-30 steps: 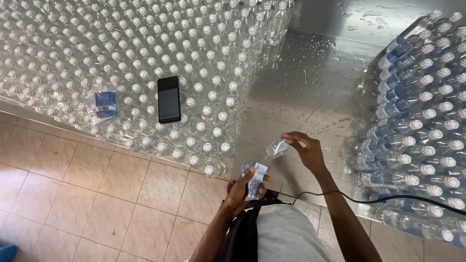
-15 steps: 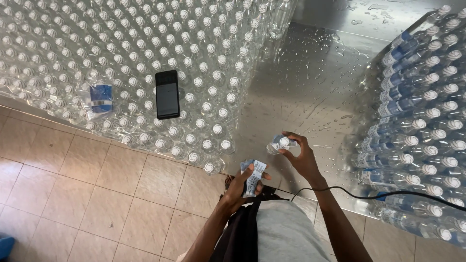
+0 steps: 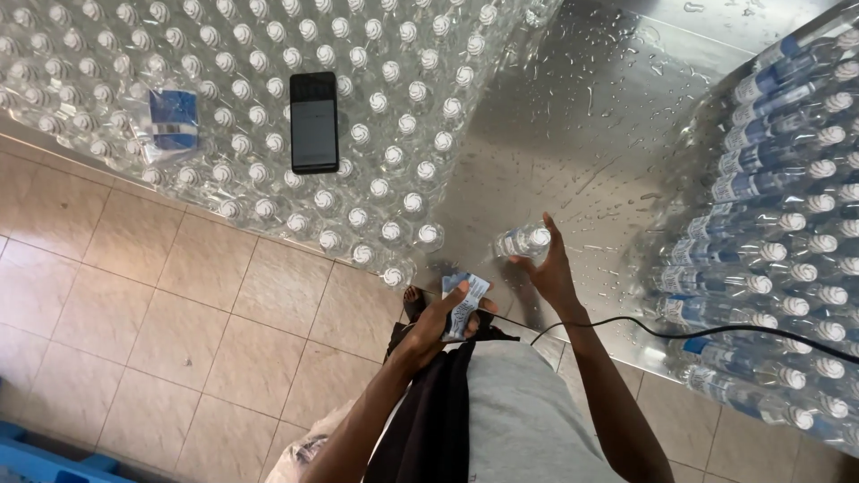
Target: Applying small blue labels to the caps of plastic water bottles arranged on a production table
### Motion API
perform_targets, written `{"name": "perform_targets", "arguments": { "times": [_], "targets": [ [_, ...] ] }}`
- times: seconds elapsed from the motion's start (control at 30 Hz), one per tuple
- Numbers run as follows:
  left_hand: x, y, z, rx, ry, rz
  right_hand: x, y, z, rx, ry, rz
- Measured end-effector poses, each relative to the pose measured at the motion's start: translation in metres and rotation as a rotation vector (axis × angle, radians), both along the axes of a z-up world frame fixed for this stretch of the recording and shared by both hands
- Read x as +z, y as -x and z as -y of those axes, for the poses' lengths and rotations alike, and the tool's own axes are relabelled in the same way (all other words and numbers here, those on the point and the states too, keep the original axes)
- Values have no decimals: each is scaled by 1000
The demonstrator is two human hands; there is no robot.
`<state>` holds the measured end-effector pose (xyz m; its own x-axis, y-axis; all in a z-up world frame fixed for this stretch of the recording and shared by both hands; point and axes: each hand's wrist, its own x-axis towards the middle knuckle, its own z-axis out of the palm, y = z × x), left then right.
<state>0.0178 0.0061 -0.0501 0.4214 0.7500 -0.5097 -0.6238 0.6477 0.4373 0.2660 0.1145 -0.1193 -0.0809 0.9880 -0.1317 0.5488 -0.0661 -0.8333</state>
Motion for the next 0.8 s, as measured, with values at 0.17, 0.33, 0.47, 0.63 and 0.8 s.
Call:
{"name": "perform_targets", "arguments": {
  "times": [0.17,0.33,0.47,0.63,0.8],
  "targets": [
    [-5,5,1,0,-12,4,-35,4,-8,46,104,94],
    [3,18,5,2,-12,-20,-11,22,-4,43,182,177],
    [28,29,-1,-43,-4,-60,-5,27,-3,-5,256,198],
    [2,39,3,-53,5,17,-25,23,4,4,226,132],
    [35,51,-10,-179,-8,-30,-69,0,6,-21,-443,-195]
  ]
}}
